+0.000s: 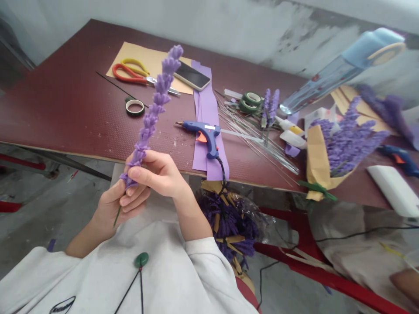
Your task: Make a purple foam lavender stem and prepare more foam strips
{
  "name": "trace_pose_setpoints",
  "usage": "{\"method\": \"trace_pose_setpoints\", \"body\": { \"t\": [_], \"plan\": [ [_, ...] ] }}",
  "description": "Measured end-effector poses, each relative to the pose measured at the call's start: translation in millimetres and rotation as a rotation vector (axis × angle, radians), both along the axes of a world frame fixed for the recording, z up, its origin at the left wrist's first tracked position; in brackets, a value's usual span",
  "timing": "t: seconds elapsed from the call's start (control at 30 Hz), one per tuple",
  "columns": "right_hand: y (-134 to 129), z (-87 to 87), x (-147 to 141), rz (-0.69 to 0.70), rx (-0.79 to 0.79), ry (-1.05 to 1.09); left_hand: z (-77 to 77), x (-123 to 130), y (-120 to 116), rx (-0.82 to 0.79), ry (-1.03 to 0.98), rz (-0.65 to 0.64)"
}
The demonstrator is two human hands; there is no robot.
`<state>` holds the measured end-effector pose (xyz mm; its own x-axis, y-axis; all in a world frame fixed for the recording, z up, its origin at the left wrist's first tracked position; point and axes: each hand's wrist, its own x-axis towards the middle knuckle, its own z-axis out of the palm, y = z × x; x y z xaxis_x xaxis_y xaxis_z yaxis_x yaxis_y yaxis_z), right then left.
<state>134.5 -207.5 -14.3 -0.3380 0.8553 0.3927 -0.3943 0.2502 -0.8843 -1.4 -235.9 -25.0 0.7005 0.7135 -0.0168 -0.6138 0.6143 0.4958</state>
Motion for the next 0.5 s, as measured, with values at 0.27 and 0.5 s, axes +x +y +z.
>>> {"method": "trace_pose_setpoints", "body": {
  "t": [0.27,0.5],
  "plan": [
    [2,-5.0,6,0.041,0.096,-0.034,12.6,-2,-6,0.013,0.043,0.058],
    [0,-3.6,-2,-0.015,0.127,0.013,12.0,0,-6,-0.015,0.014,0.044]
  ]
}}
